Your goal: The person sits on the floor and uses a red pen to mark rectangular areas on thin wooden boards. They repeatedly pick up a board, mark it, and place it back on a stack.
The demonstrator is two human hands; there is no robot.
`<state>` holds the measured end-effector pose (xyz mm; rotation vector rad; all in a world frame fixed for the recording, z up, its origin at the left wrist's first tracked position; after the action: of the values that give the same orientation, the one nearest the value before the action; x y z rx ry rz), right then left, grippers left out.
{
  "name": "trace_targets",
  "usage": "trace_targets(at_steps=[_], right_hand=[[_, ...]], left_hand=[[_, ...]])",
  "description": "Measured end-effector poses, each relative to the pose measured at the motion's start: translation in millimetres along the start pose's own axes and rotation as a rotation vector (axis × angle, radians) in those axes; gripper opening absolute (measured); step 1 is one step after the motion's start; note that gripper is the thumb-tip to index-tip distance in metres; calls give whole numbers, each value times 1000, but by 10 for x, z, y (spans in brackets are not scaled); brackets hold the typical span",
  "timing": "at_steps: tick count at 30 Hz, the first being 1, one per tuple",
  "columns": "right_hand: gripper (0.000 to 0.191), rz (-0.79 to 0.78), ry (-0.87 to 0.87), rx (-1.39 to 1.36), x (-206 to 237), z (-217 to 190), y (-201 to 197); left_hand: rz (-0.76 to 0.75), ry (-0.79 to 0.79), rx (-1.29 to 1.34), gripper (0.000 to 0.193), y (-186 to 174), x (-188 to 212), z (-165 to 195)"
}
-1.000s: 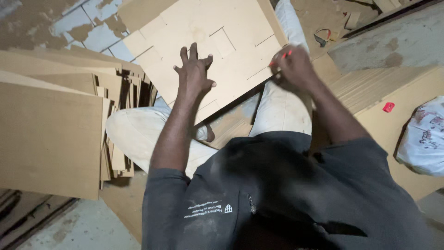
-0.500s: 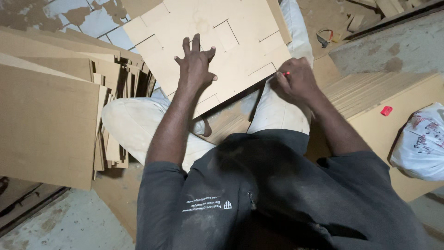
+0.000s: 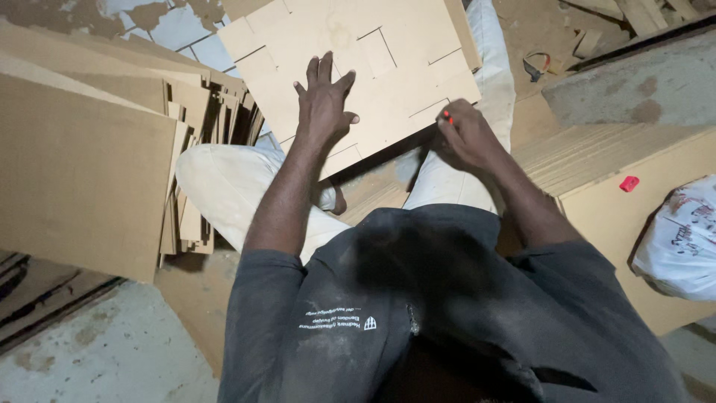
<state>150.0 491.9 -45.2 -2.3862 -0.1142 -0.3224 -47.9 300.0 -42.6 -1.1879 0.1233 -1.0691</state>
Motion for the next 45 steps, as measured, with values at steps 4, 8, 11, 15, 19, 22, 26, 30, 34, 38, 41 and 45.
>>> trace_targets(at_steps=[4,8,11,15,19,22,26,30,34,38,41,45], right_hand=[[34,-34,-84,-25,-250,-322,30],[116,-236,-71,356,-591,-740,186],[125,-353,-25,432,-690,-879,194],[113,-345,-32,370,-584,-953,46],[110,-300,-60,249,-345,-929,-139],[103,-223,-167,115,-132,-900,-330],[86,-130,-378,-74,180,-804,-564],[90,-112,-127,-455,317,-274,-612],[74,12,-269,-646,445,-15,-729],[74,104,-289,-803,620,392,-824],[82,227,-278,-984,826,770,-891],[92,307,-287,-1129,1029,1123,-876]], left_hand=[[236,-11,308,78,-81,317,-151],[608,-289,691,78,-118,687,-780],[579,-653,820,62,122,802,-1295],[492,-507,1354,57,497,701,-1580],[589,-421,1581,52,566,696,-1637],[651,-285,1727,45,496,652,-1555],[476,54,2047,59,321,539,-1222],[294,35,1844,62,366,537,-904],[448,114,1652,61,316,711,-758],[583,131,1701,50,321,1257,-755],[768,29,1710,47,162,1813,-996],[1114,0,1654,44,-278,2711,-1524]])
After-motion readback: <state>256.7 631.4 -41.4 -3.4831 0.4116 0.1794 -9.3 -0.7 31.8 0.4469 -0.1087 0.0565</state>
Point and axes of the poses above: each hand's wrist, its own x-axis away from the middle knuckle, its own y-axis out of the palm, z = x × y, the point moved 8 cm from there along -x, towards the middle knuckle, and after that the axes turned 13 degrees about -z, right-handed, at the moved point
